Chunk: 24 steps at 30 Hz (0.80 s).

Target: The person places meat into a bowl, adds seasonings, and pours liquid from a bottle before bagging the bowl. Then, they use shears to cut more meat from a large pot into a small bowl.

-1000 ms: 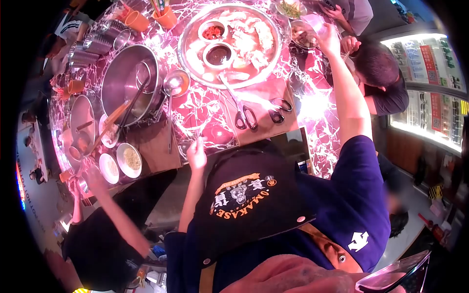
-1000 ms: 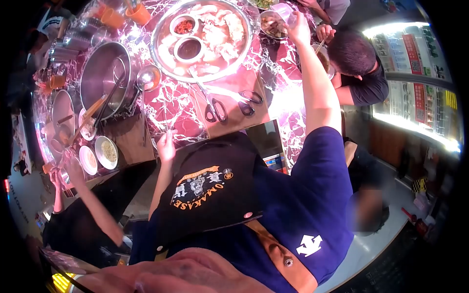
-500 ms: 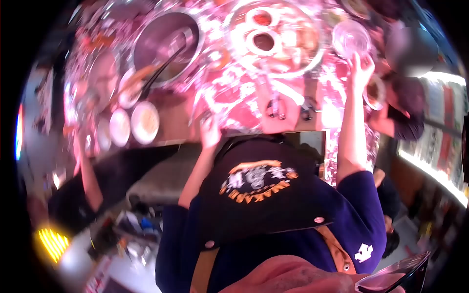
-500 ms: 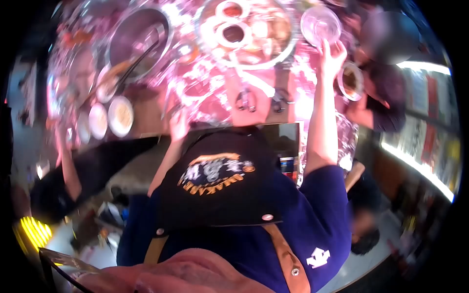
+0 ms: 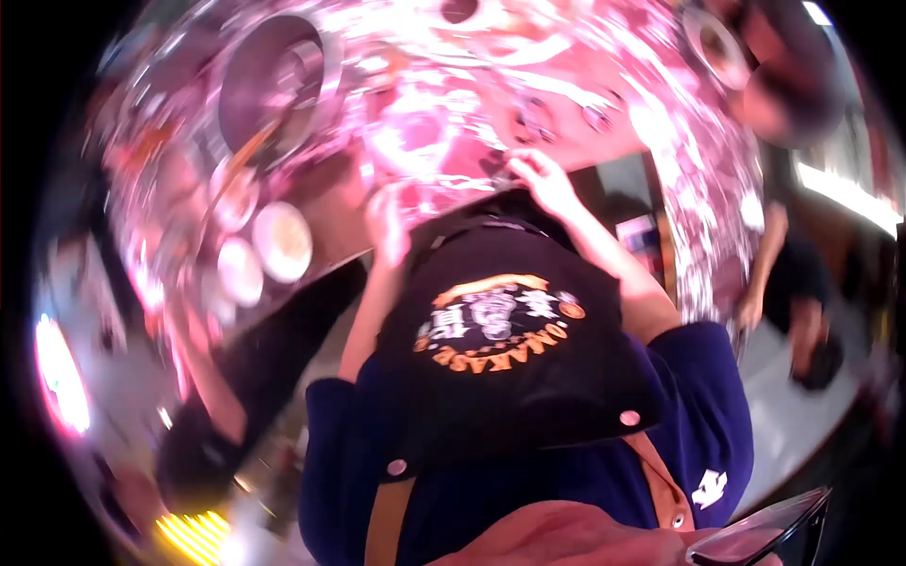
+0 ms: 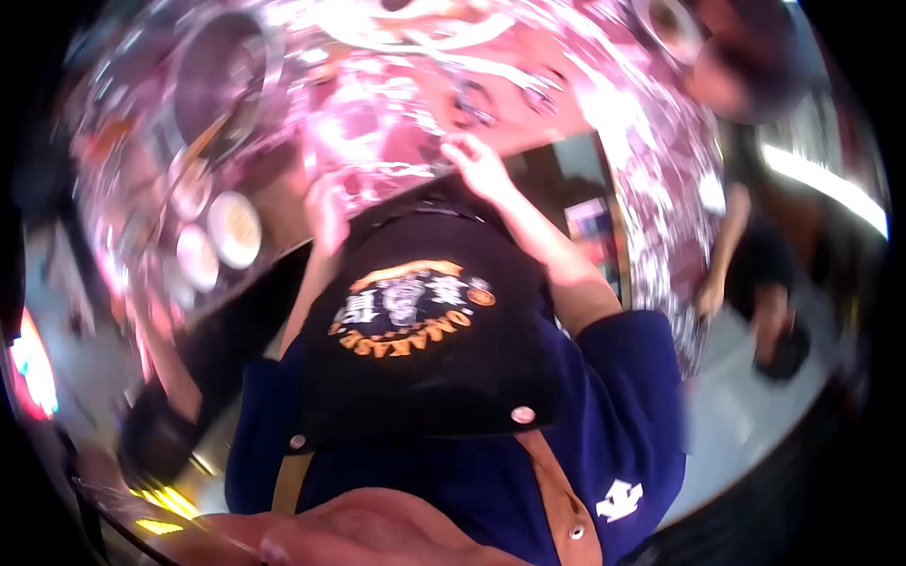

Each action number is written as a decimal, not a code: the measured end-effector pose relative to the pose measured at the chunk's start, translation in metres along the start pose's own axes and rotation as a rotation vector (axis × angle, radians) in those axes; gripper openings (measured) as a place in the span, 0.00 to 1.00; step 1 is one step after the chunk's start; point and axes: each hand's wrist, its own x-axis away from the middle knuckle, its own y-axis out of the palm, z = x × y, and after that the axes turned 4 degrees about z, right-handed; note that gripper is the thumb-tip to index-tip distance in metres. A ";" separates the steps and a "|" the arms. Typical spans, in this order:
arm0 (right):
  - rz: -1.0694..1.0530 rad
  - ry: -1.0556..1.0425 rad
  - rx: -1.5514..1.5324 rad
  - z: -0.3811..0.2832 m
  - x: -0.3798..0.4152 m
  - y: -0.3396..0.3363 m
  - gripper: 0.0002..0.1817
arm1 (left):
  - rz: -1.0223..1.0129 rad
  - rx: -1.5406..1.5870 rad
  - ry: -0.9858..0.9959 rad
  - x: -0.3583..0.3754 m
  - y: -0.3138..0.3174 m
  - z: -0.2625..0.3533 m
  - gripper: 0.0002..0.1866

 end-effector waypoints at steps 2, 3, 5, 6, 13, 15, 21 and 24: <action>0.196 0.220 -0.102 0.030 0.069 -0.048 0.11 | -0.057 -0.006 0.102 -0.008 0.001 -0.020 0.14; 0.427 0.270 -0.055 0.056 0.106 -0.069 0.10 | -0.064 -0.023 0.013 -0.008 0.005 -0.018 0.16; 0.833 0.312 -0.131 0.138 0.191 -0.112 0.11 | -0.109 -0.064 -0.078 -0.003 0.015 -0.010 0.18; 1.071 0.413 -0.080 0.153 0.225 -0.122 0.09 | -0.036 -0.056 -0.148 -0.002 0.017 -0.009 0.19; 1.459 0.566 -0.122 0.220 0.289 -0.224 0.09 | 0.040 -0.202 -0.134 0.003 0.011 0.014 0.23; 1.299 0.772 0.281 0.332 0.281 -0.285 0.13 | 0.088 -0.306 -0.142 0.006 0.005 0.019 0.24; 1.189 1.194 0.456 0.271 0.246 -0.255 0.18 | -0.106 -0.232 -0.050 -0.023 -0.040 -0.010 0.29; 1.185 1.202 0.452 0.287 0.242 -0.264 0.17 | -0.036 -0.204 -0.088 -0.007 -0.026 0.005 0.20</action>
